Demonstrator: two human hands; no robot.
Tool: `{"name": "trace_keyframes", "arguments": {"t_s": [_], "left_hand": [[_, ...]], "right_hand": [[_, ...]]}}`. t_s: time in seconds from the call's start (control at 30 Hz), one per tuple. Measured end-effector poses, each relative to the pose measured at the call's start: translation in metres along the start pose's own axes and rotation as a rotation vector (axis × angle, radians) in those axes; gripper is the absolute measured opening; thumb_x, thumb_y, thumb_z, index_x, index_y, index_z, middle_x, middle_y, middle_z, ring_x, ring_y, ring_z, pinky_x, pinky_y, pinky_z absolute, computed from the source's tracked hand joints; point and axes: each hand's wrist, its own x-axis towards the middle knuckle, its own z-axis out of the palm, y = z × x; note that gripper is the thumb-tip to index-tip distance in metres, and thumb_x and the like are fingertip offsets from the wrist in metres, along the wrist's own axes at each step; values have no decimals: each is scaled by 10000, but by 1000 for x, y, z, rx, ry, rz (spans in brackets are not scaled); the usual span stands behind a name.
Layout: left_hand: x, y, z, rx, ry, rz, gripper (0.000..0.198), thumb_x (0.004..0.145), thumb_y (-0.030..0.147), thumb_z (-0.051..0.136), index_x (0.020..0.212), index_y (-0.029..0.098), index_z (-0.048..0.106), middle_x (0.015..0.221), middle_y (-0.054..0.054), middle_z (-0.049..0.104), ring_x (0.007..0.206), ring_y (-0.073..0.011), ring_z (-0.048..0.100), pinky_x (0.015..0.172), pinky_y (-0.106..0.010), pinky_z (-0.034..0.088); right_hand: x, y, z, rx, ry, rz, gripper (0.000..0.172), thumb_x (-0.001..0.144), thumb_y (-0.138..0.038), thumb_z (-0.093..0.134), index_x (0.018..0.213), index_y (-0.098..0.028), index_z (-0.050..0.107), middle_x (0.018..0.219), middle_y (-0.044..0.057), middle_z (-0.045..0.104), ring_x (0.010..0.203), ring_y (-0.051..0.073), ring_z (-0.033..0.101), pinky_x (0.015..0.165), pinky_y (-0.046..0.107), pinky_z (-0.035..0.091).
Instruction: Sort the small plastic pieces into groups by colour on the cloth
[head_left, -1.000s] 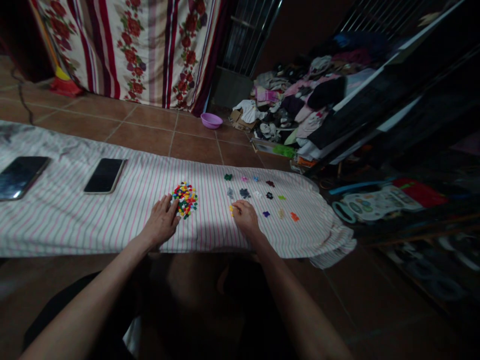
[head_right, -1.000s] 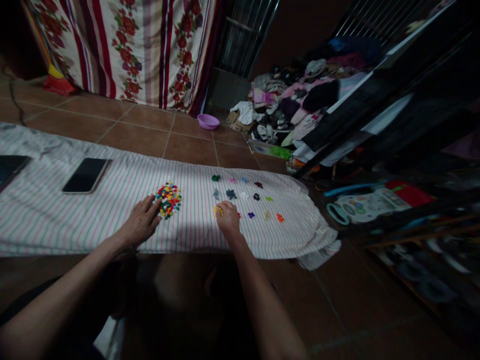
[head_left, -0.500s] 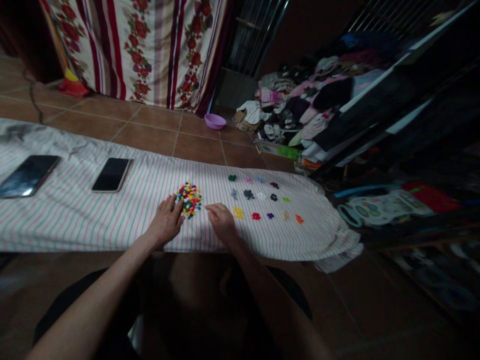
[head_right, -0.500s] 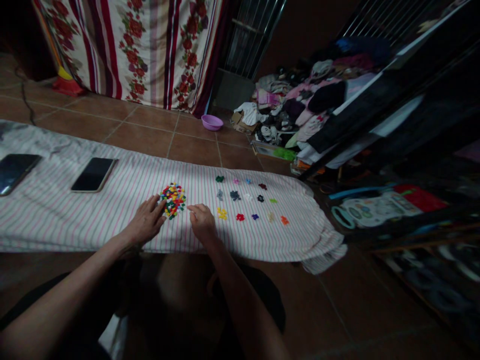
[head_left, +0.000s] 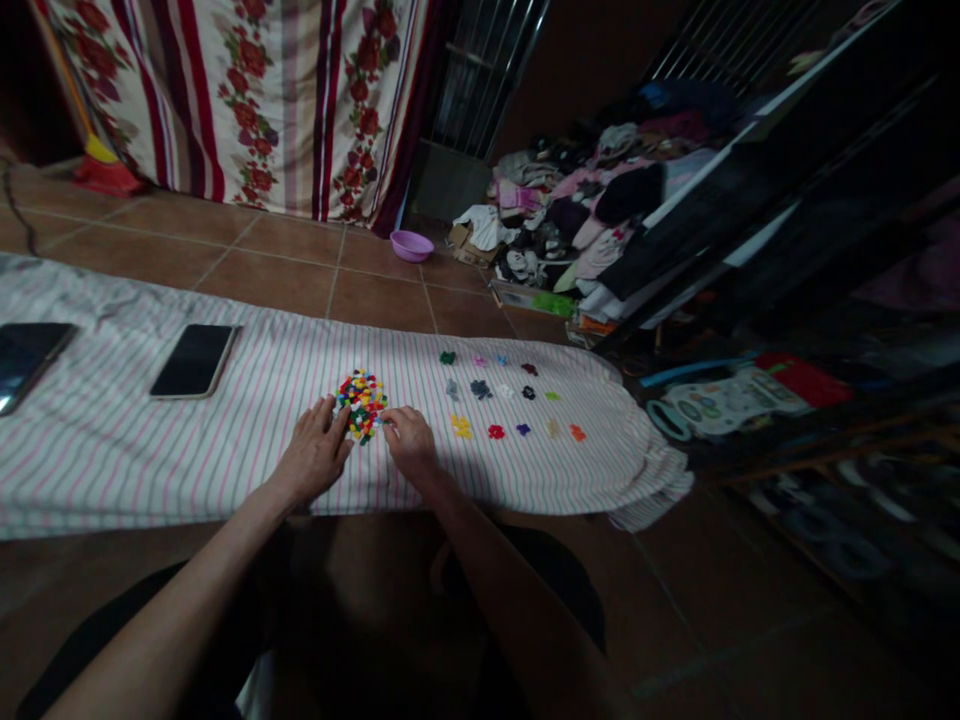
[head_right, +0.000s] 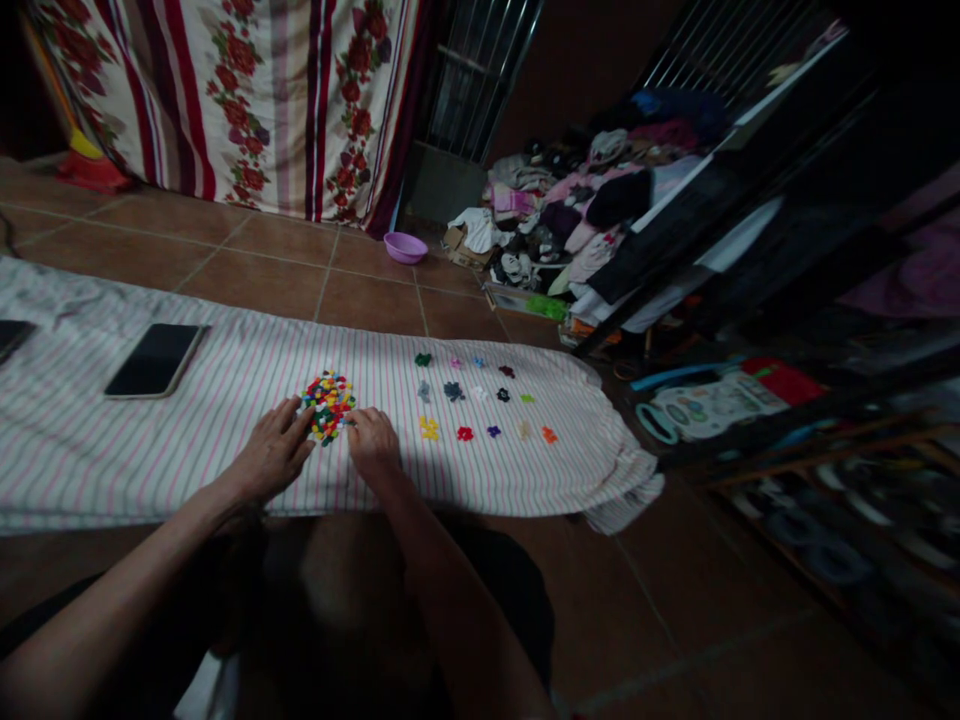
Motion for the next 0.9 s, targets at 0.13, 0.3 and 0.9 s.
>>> {"name": "trace_keyframes", "arguments": {"t_s": [0.13,0.3,0.9], "left_hand": [[0,0,1,-10,3,1,486,907,320,386,1346,117,435,1457,-226,377,1354,-351,358,1067,-539,340],[0,1,1,-1,25,1,473,911,316,374,1341,130,440,1455,-214,386,1358,-347,354,1067,-540,347],[4,5,2,-21,86,-22,425,901,193,344,1302,136,474,1419,-194,408,1350,-325,361,1072,-507,380]], "right_hand": [[-2,5,-3,25,21,-24,236,840,-117,485,963,-224,656,935,46,650,915,193,574,868,322,458],[2,17,-17,87,44,-19,272,853,-124,456,988,-217,673,961,44,634,860,158,597,804,271,482],[51,84,-55,-43,152,85,198,830,-177,518,885,-217,704,868,43,646,798,171,600,757,281,465]]}}
